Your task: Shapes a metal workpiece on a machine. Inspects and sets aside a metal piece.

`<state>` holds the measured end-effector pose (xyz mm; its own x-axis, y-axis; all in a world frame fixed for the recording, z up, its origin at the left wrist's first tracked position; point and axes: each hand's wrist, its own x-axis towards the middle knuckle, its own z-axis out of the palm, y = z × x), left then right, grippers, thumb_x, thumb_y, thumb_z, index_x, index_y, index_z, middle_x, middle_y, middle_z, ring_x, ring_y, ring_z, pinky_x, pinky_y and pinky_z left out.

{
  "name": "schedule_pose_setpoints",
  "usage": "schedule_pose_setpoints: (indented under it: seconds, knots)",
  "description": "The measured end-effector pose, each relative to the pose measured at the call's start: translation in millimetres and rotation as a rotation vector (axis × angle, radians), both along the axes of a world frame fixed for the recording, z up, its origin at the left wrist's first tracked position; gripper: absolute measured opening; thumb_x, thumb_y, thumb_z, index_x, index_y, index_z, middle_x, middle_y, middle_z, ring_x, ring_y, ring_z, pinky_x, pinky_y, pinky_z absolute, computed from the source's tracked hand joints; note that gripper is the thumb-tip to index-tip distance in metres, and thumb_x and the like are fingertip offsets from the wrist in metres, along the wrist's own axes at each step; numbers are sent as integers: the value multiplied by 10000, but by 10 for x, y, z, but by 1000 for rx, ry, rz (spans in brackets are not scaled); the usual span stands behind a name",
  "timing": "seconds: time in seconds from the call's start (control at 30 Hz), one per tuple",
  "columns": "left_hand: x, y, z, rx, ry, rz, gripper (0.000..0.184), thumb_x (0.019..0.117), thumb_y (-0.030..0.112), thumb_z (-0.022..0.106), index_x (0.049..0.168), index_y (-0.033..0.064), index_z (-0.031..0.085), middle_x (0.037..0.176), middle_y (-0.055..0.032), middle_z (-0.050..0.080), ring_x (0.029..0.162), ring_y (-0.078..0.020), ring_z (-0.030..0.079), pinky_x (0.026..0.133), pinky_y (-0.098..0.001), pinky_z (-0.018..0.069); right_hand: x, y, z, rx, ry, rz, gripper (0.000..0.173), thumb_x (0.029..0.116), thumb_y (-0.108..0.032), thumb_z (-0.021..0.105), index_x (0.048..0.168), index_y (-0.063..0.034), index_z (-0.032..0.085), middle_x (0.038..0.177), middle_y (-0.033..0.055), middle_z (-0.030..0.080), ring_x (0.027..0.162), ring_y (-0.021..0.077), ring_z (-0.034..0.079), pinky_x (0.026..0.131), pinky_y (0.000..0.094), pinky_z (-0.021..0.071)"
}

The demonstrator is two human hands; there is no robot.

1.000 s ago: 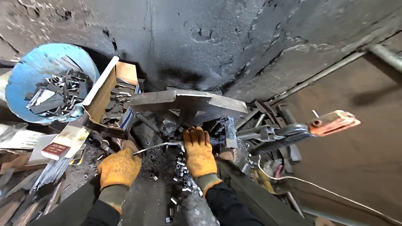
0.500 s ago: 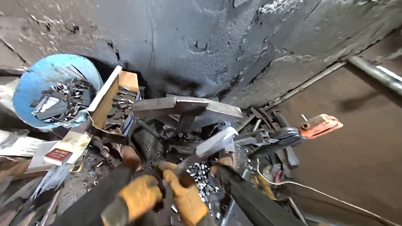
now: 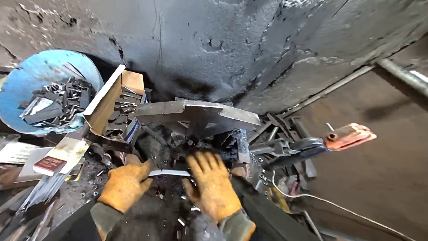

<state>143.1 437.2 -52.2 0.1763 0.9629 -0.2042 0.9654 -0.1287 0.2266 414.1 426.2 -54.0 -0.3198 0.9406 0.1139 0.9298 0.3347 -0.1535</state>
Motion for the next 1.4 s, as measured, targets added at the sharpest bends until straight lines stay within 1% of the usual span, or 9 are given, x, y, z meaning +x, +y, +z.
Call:
schedule_pose_setpoints:
  seconds: [0.07,0.13,0.57,0.63,0.77,0.9,1.03,1.1,1.4]
  knots:
    - [-161,54,-202,101,-40,35,342,898,394,714,1219,274,725,1059,-79,759,981,-339,728,815,-659,553,164,87,-172,131,-80,-80,822,883,-748,522,1496,-199,529,1590,128,451,1499,400,347,1188,672,289]
    - [-277,109,-324,150,-55,41,354,885,373,731,1220,257,735,1102,-83,760,1024,-339,724,837,-665,548,252,148,-336,193,-126,-95,890,874,-778,490,1529,-177,489,1634,147,379,1528,419,278,1202,674,257]
    - [-398,334,-528,40,-51,53,218,922,378,712,1004,186,774,952,-83,754,940,-324,720,824,-627,543,161,311,-672,284,-111,-81,902,851,-708,617,1562,-181,447,1632,164,377,1540,424,243,1214,700,188]
    - [-394,371,-467,-21,-56,65,233,935,388,707,963,166,771,919,-94,747,919,-333,717,825,-630,544,154,327,-670,260,-122,-79,877,853,-617,682,1571,-183,425,1630,187,369,1533,444,249,1203,715,196]
    - [-362,559,-286,-233,6,89,366,965,522,652,883,181,756,847,-74,728,878,-310,702,824,-609,533,90,346,-640,209,-213,-122,739,912,-232,680,1590,-177,394,1640,195,350,1525,462,261,1187,721,218]
    - [-368,669,-311,-322,56,67,433,972,593,587,964,202,772,936,-79,749,965,-317,706,897,-606,527,62,372,-661,215,-262,-141,729,933,-208,656,1605,-208,373,1649,183,340,1527,470,251,1169,738,229]
    - [-319,457,-424,-182,0,139,538,931,725,508,974,251,757,922,-43,749,930,-291,721,836,-622,555,38,376,-663,200,-280,-160,736,926,-224,670,1603,-209,380,1652,171,340,1531,470,237,1169,747,214]
    - [-227,323,-438,-124,-14,245,549,936,718,538,957,210,743,917,-80,740,919,-327,714,820,-642,542,25,397,-640,186,-280,-160,752,909,-216,687,1598,-211,387,1649,170,346,1523,478,250,1157,752,228]
    - [154,-114,-324,-289,-55,534,651,977,738,432,1262,213,689,1182,-131,729,1122,-359,692,941,-661,520,-15,415,-624,115,-278,-186,799,887,-200,720,1607,-220,374,1659,132,344,1535,482,213,1150,771,208]
